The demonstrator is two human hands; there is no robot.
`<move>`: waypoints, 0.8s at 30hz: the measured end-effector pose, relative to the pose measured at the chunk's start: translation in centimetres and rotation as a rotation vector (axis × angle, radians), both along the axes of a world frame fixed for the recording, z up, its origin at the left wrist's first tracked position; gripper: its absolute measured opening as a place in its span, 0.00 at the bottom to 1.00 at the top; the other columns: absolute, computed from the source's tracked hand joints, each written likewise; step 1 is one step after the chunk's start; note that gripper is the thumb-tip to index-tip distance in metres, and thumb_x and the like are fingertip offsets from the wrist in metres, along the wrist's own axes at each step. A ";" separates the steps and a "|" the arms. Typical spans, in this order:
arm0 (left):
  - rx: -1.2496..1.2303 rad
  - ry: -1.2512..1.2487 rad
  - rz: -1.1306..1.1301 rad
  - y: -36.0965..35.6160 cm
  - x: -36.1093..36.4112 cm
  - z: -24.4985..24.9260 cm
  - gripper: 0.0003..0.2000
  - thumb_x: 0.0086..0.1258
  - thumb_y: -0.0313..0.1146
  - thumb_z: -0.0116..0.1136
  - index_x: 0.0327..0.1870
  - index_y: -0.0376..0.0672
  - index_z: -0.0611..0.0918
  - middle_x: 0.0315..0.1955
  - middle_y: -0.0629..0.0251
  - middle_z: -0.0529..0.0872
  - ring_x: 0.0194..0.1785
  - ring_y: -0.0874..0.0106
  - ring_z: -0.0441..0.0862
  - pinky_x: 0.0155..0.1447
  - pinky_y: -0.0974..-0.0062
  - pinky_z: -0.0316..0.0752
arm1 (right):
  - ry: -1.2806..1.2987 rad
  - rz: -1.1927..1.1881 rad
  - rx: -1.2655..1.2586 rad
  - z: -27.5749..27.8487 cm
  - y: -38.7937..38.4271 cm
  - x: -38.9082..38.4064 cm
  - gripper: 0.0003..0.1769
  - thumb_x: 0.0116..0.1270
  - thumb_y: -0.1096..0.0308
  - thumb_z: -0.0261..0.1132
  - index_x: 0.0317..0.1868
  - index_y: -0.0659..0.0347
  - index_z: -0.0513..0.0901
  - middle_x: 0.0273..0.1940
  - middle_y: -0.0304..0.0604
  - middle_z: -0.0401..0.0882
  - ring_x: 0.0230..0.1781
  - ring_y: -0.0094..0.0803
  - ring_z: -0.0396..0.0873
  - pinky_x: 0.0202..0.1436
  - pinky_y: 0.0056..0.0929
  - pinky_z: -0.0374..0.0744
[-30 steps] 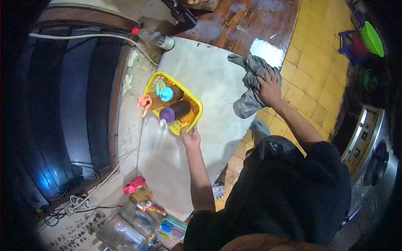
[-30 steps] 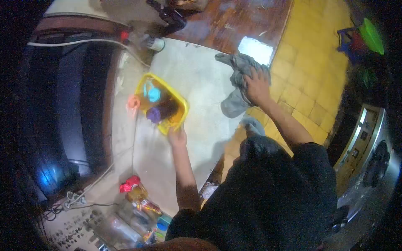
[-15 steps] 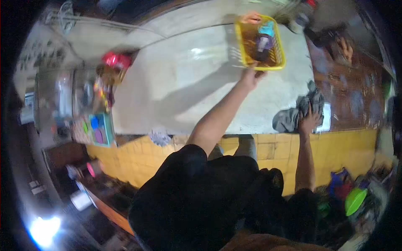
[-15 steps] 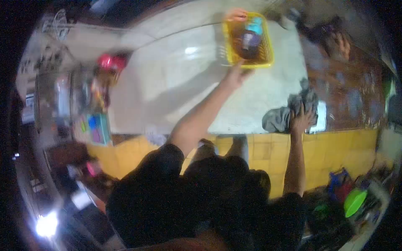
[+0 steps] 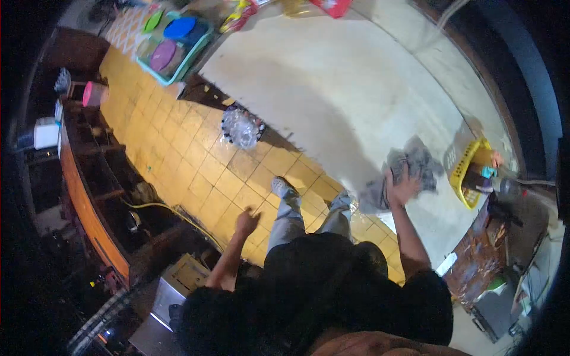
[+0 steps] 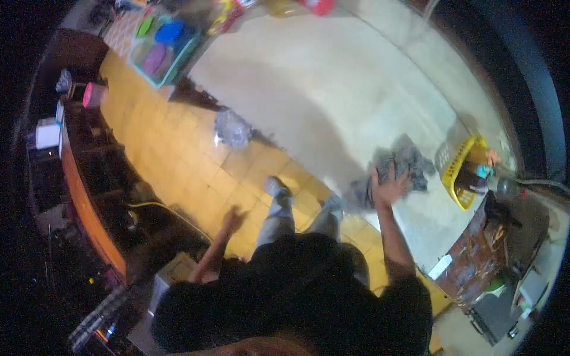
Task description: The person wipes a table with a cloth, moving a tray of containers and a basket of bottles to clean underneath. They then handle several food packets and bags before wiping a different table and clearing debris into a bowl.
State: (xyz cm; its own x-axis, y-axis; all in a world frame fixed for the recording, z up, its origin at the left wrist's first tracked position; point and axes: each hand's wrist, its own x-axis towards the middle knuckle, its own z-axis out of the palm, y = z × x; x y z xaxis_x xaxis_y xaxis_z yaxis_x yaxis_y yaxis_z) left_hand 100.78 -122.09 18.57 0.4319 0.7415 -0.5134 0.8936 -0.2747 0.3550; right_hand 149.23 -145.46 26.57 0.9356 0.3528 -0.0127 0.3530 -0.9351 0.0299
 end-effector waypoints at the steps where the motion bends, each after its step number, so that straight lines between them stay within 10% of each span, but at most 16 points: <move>1: 0.035 0.163 0.153 -0.5 -4.7 2.5 0.24 0.64 0.52 0.57 0.47 0.38 0.79 0.34 0.45 0.84 0.39 0.45 0.81 0.43 0.54 0.76 | 0.033 0.089 0.060 -0.2 5.0 -0.1 0.41 0.57 0.33 0.59 0.69 0.37 0.65 0.70 0.63 0.52 0.71 0.59 0.49 0.70 0.62 0.48; 4: 0.050 0.151 0.409 -8.3 -15.7 4.8 0.16 0.62 0.42 0.57 0.43 0.40 0.76 0.30 0.49 0.84 0.38 0.48 0.82 0.39 0.55 0.77 | 0.057 0.276 0.150 -0.6 20.3 -2.6 0.36 0.59 0.38 0.61 0.66 0.37 0.68 0.71 0.60 0.51 0.70 0.60 0.50 0.70 0.63 0.47; 6: -0.036 0.243 0.396 -20.4 -26.5 -4.7 0.14 0.60 0.40 0.57 0.38 0.37 0.76 0.23 0.53 0.82 0.31 0.51 0.82 0.37 0.58 0.78 | 0.023 0.483 0.325 0.2 29.4 -5.7 0.33 0.60 0.42 0.62 0.65 0.38 0.70 0.70 0.61 0.52 0.70 0.62 0.51 0.69 0.65 0.48; 8: 0.057 0.241 0.224 -22.9 -25.2 -3.1 0.14 0.61 0.41 0.56 0.33 0.36 0.77 0.21 0.55 0.83 0.30 0.53 0.83 0.37 0.58 0.78 | 0.087 0.588 0.404 -0.7 36.9 -8.9 0.30 0.60 0.43 0.62 0.63 0.40 0.73 0.69 0.61 0.54 0.69 0.63 0.52 0.68 0.68 0.49; 11: -0.412 0.069 0.639 -26.5 -23.3 -5.3 0.20 0.61 0.46 0.59 0.41 0.36 0.79 0.28 0.54 0.84 0.35 0.57 0.83 0.40 0.61 0.78 | 0.132 0.632 0.387 0.5 45.8 -15.8 0.31 0.59 0.45 0.64 0.62 0.41 0.73 0.68 0.61 0.55 0.68 0.64 0.52 0.68 0.65 0.52; 15: -0.586 -0.333 0.862 -19.9 -22.8 -10.2 0.24 0.64 0.46 0.61 0.54 0.39 0.74 0.44 0.57 0.81 0.40 0.67 0.82 0.40 0.69 0.78 | 0.183 0.740 0.507 0.0 51.2 -19.9 0.29 0.53 0.57 0.68 0.58 0.44 0.77 0.67 0.57 0.60 0.67 0.59 0.58 0.69 0.53 0.57; 24: -0.540 -0.815 1.247 4.4 -17.0 0.0 0.16 0.72 0.37 0.53 0.56 0.42 0.71 0.48 0.59 0.79 0.44 0.63 0.81 0.39 0.68 0.79 | 0.166 0.326 1.206 9.2 41.7 -4.4 0.27 0.52 0.65 0.71 0.54 0.58 0.78 0.51 0.51 0.79 0.53 0.46 0.76 0.59 0.37 0.72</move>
State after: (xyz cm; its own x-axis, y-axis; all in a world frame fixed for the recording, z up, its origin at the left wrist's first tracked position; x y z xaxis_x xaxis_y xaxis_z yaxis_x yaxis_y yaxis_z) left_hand 83.79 -117.65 18.53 -0.0032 0.6407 -0.7678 -0.0193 0.7676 0.6406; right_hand 144.84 -103.76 35.77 0.8213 0.4355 0.3686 0.4895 -0.2062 -0.8472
